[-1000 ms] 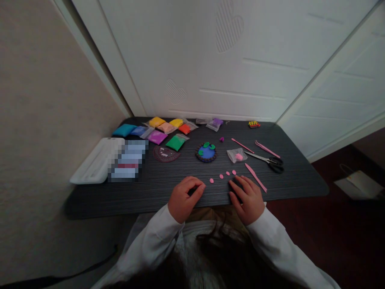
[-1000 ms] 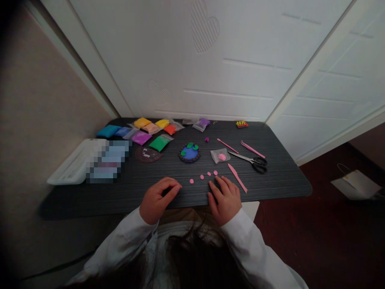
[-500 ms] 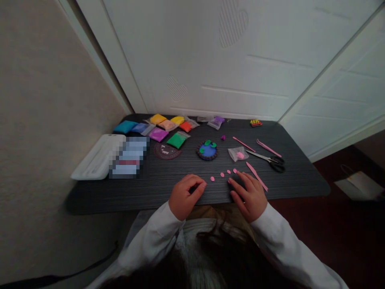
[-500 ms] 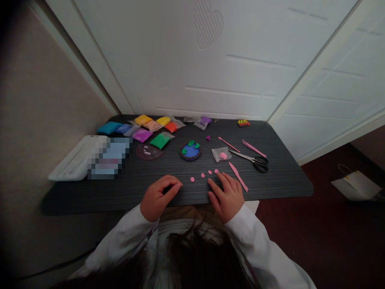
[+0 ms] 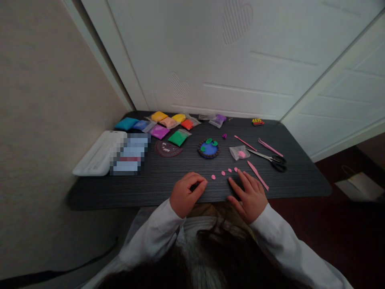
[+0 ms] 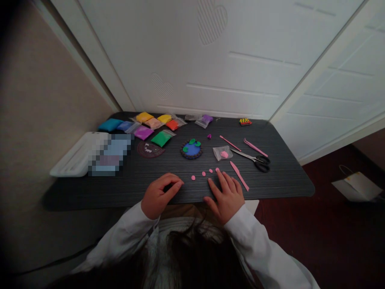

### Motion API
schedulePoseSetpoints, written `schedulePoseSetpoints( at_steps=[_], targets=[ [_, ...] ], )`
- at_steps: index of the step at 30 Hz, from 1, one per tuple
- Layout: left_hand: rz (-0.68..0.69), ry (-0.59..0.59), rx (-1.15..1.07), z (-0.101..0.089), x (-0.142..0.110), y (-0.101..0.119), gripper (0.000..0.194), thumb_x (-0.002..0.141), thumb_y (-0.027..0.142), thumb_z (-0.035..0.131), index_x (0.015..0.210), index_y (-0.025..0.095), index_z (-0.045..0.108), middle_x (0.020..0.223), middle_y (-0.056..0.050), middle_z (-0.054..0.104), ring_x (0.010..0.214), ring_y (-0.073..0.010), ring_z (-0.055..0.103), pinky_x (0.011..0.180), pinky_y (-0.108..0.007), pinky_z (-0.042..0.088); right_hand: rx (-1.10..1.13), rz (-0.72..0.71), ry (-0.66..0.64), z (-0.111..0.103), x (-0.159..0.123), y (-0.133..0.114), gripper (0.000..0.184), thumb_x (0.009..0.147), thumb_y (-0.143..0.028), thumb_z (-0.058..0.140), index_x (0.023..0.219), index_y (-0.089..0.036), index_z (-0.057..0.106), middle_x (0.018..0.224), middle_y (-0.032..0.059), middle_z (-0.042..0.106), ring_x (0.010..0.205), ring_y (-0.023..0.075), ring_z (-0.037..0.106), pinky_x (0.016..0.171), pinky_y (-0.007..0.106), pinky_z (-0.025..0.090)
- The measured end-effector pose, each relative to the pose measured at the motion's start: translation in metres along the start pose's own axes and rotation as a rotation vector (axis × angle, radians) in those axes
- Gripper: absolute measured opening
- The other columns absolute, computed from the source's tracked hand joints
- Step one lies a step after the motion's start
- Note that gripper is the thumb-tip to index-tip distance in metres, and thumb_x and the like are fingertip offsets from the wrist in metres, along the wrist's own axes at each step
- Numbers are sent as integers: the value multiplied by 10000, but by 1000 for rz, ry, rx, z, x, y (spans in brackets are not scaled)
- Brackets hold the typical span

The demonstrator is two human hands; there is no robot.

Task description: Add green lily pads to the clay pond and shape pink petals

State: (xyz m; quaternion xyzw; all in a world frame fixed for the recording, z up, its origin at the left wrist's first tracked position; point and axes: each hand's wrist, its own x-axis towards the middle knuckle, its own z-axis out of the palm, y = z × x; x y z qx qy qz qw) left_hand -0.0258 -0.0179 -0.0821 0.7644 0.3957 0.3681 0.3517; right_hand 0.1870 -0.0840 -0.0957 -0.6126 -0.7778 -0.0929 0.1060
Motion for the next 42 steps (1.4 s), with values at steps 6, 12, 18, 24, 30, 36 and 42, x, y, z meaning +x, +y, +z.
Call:
schedulePoseSetpoints(
  at_steps=[6, 12, 18, 24, 30, 36, 42],
  targets=[
    [8, 20, 9, 0, 0, 1, 138, 793, 230, 466, 736, 177, 579, 757, -34, 581, 755, -143, 536, 733, -276, 416, 22, -32, 1, -2, 1, -3, 486, 768, -467, 441, 1190, -227, 464, 1340, 125, 324, 1209, 296, 283, 922, 457, 282],
    [-2, 13, 14, 0, 0, 1, 144, 789, 241, 473, 734, 172, 587, 753, -31, 584, 742, -139, 542, 714, -260, 418, 7, 53, 6, 0, 1, -4, 496, 782, -465, 413, 1178, -173, 482, 1338, 148, 323, 1211, 301, 277, 923, 457, 280],
    [2, 8, 18, 1, 0, 1, 145, 796, 237, 463, 742, 169, 579, 749, -33, 574, 738, -139, 530, 713, -269, 412, 20, 32, 2, 0, 0, -10, 507, 780, -470, 414, 1196, -184, 460, 1346, 134, 318, 1212, 297, 274, 926, 459, 273],
    [0, 17, 7, 0, 0, 2, 153, 796, 247, 460, 741, 174, 583, 758, -39, 581, 742, -144, 531, 718, -281, 417, 40, -21, -23, 2, 1, -14, 556, 766, -499, 417, 1223, -183, 423, 1350, 129, 313, 1216, 286, 271, 947, 457, 246],
    [7, 12, 13, 0, 0, 1, 149, 790, 242, 465, 734, 176, 587, 741, -33, 583, 736, -144, 534, 715, -276, 417, 17, 60, 32, 3, 1, -13, 534, 769, -478, 425, 1193, -154, 456, 1343, 142, 320, 1212, 297, 271, 943, 465, 245],
    [2, 8, 23, 0, 0, 1, 150, 794, 243, 462, 734, 172, 579, 745, -32, 579, 739, -141, 534, 717, -272, 413, 18, 73, -4, 2, 1, -16, 549, 776, -496, 397, 1202, -154, 446, 1353, 126, 310, 1220, 283, 267, 961, 457, 225],
    [0, 12, 24, 0, 1, 2, 156, 789, 248, 464, 730, 175, 588, 738, -29, 587, 725, -140, 539, 698, -267, 418, 15, 61, 42, 6, 1, -4, 557, 775, -465, 419, 1217, -127, 423, 1344, 136, 322, 1207, 280, 286, 951, 454, 251]
  ],
)
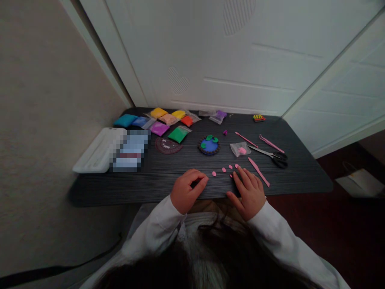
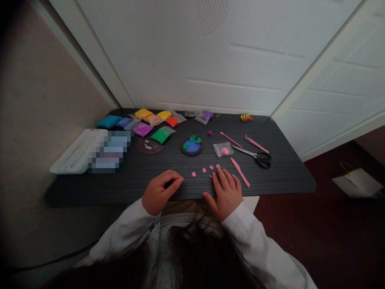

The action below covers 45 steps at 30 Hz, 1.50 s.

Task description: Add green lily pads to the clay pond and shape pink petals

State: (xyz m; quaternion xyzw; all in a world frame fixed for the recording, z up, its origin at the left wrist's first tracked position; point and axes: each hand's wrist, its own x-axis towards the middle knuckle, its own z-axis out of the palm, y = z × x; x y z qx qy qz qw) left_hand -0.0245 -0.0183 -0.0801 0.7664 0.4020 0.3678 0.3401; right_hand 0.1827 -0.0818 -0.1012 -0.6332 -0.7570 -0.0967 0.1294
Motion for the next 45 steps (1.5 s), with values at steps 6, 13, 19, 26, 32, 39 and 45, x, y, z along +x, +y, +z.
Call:
schedulePoseSetpoints(
  at_steps=[6, 13, 19, 26, 32, 39, 45],
  targets=[
    [8, -3, -3, 0, -1, -1, 154, 792, 250, 462, 735, 175, 583, 738, -31, 587, 718, -141, 529, 697, -271, 414, 6, -33, 55, -3, 0, 5, 489, 764, -428, 460, 1193, -194, 458, 1326, 121, 348, 1184, 286, 313, 941, 458, 257],
    [-6, -18, -4, 0, -1, -1, 151, 800, 246, 455, 743, 174, 574, 739, -30, 570, 731, -142, 521, 707, -272, 404, -4, -53, 10, -6, 4, 6, 454, 766, -451, 448, 1168, -242, 484, 1333, 117, 335, 1185, 288, 313, 941, 474, 226],
    [-7, -12, -6, 0, 0, -1, 152, 794, 247, 460, 736, 177, 582, 741, -28, 581, 732, -141, 528, 713, -270, 407, -6, -70, -23, -5, 3, 7, 495, 757, -489, 439, 1182, -237, 470, 1336, 116, 334, 1180, 291, 311, 943, 474, 210],
    [-5, -5, -7, 1, -1, -1, 155, 791, 250, 464, 731, 172, 584, 737, -26, 581, 724, -137, 533, 700, -260, 408, 10, -142, -82, -2, 0, 10, 737, 650, -613, 488, 1247, -194, 389, 1331, 136, 341, 1193, 305, 287, 962, 494, 171],
    [1, -22, -6, 1, -1, -2, 147, 801, 243, 459, 744, 166, 571, 737, -25, 568, 726, -131, 516, 697, -256, 397, -21, -122, -69, 5, 0, 13, 683, 603, -357, 643, 1232, -234, 406, 1354, 92, 319, 1219, 280, 262, 985, 457, 173],
    [-5, -24, -4, 1, -1, -2, 147, 802, 248, 458, 743, 169, 567, 740, -28, 565, 729, -135, 515, 703, -260, 397, -23, -105, -53, 6, -1, 12, 670, 592, -326, 632, 1221, -246, 418, 1360, 75, 311, 1234, 276, 239, 996, 465, 157],
    [-7, -26, -9, 1, -1, -3, 155, 804, 258, 456, 745, 165, 564, 746, -29, 564, 742, -138, 514, 713, -261, 392, -20, -106, -60, 6, 0, 11, 661, 596, -289, 608, 1225, -237, 413, 1365, 64, 302, 1243, 269, 224, 1003, 471, 143]
  ],
)
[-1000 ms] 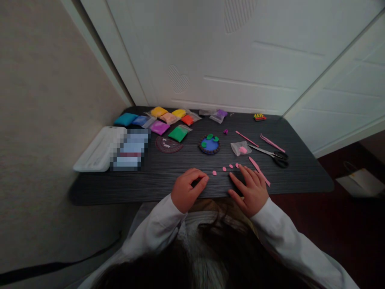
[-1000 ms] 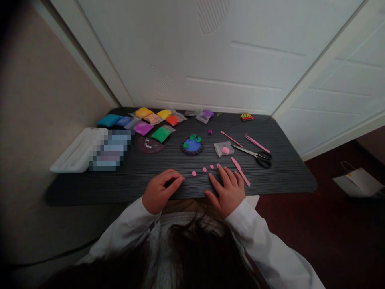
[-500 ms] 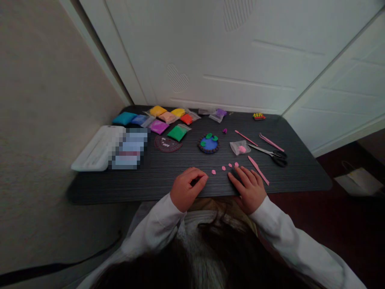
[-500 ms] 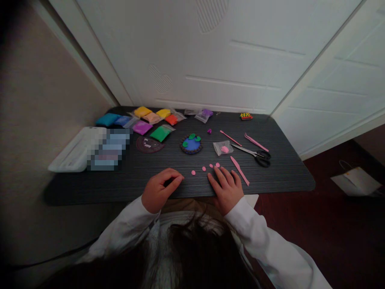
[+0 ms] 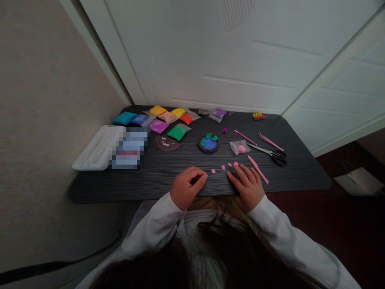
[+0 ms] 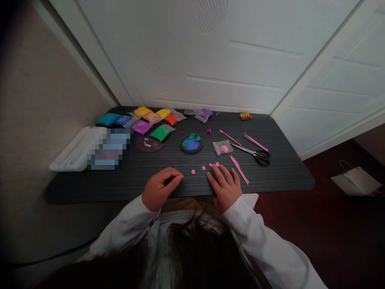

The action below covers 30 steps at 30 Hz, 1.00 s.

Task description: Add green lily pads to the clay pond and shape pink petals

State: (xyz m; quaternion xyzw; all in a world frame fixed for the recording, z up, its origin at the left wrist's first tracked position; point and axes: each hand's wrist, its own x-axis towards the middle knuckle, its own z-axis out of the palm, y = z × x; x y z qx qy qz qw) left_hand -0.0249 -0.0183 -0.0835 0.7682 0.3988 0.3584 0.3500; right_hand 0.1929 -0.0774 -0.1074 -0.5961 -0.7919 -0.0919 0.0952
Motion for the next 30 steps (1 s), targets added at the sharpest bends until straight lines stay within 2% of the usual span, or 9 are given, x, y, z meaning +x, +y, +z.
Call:
schedulePoseSetpoints(
  at_steps=[9, 18, 30],
  targets=[
    [-54, 6, -21, -1, 0, 0, 174, 797, 282, 463, 743, 168, 583, 747, -26, 569, 729, -137, 520, 691, -253, 390, 9, -13, 18, 0, 0, -1, 629, 612, -243, 570, 1221, -218, 419, 1366, 60, 302, 1251, 279, 205, 1008, 502, 109],
    [-175, 64, -299, -6, 4, -4, 175, 780, 290, 489, 718, 164, 592, 720, -10, 594, 715, -128, 542, 688, -232, 406, 44, 12, 49, 3, -2, 0, 635, 613, -292, 592, 1222, -225, 422, 1345, 92, 324, 1230, 268, 258, 1019, 446, 154],
    [-171, 94, -324, -5, 3, -4, 157, 770, 275, 505, 709, 164, 598, 712, -3, 592, 707, -124, 539, 681, -229, 406, 44, 23, 75, 2, -3, 1, 648, 644, -328, 564, 1251, -190, 382, 1358, 103, 296, 1223, 263, 278, 1013, 426, 184]
  ],
)
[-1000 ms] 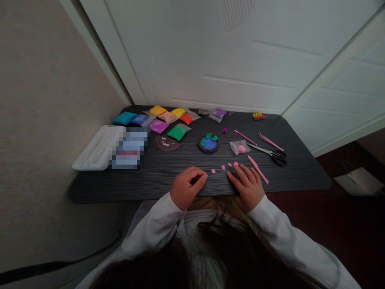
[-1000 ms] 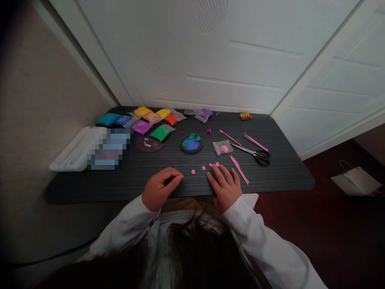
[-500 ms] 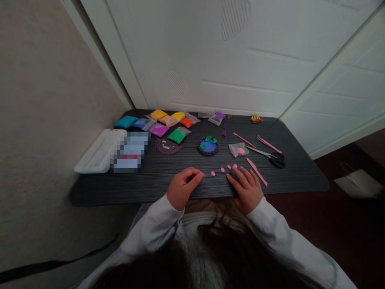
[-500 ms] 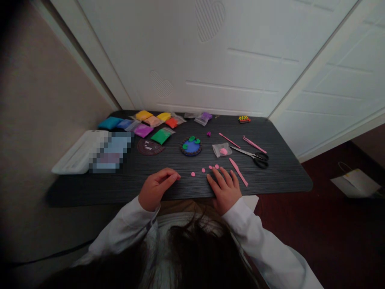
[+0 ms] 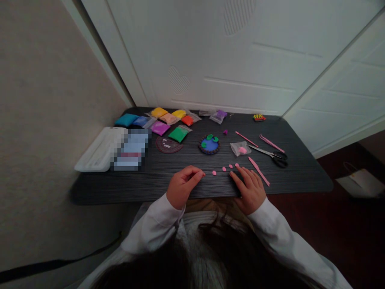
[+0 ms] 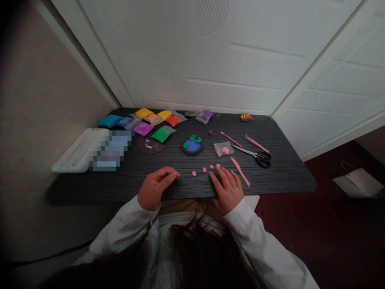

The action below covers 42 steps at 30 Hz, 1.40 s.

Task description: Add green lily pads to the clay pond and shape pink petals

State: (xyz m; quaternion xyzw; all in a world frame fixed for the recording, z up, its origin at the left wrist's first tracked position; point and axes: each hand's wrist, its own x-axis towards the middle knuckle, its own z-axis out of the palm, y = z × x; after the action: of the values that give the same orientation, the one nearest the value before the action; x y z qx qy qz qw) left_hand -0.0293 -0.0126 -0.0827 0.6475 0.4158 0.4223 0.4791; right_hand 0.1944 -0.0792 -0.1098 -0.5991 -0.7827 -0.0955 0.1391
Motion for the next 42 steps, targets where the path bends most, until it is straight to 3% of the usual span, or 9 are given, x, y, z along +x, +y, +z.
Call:
schedulePoseSetpoints(
  at_steps=[25, 37, 42],
  targets=[
    [17, -8, 57, -1, -1, 0, 175, 775, 284, 489, 717, 164, 601, 736, -19, 605, 716, -136, 548, 683, -244, 413, 53, -13, -54, -4, 4, 0, 687, 580, -257, 579, 1233, -160, 388, 1328, 100, 351, 1216, 265, 284, 1005, 438, 194],
    [16, -10, 64, 0, -1, -1, 175, 776, 292, 487, 726, 166, 598, 734, -21, 601, 715, -139, 543, 680, -248, 407, 58, -54, -86, -10, 5, 0, 742, 637, -569, 522, 1233, -147, 396, 1328, 145, 335, 1208, 299, 277, 981, 509, 182],
    [21, -13, 85, -1, -1, 0, 177, 777, 290, 485, 722, 167, 600, 738, -22, 602, 714, -138, 544, 681, -248, 405, 80, -35, -65, -10, 7, 2, 562, 738, -478, 461, 1201, -162, 438, 1328, 133, 340, 1213, 285, 283, 967, 506, 223]
  ],
)
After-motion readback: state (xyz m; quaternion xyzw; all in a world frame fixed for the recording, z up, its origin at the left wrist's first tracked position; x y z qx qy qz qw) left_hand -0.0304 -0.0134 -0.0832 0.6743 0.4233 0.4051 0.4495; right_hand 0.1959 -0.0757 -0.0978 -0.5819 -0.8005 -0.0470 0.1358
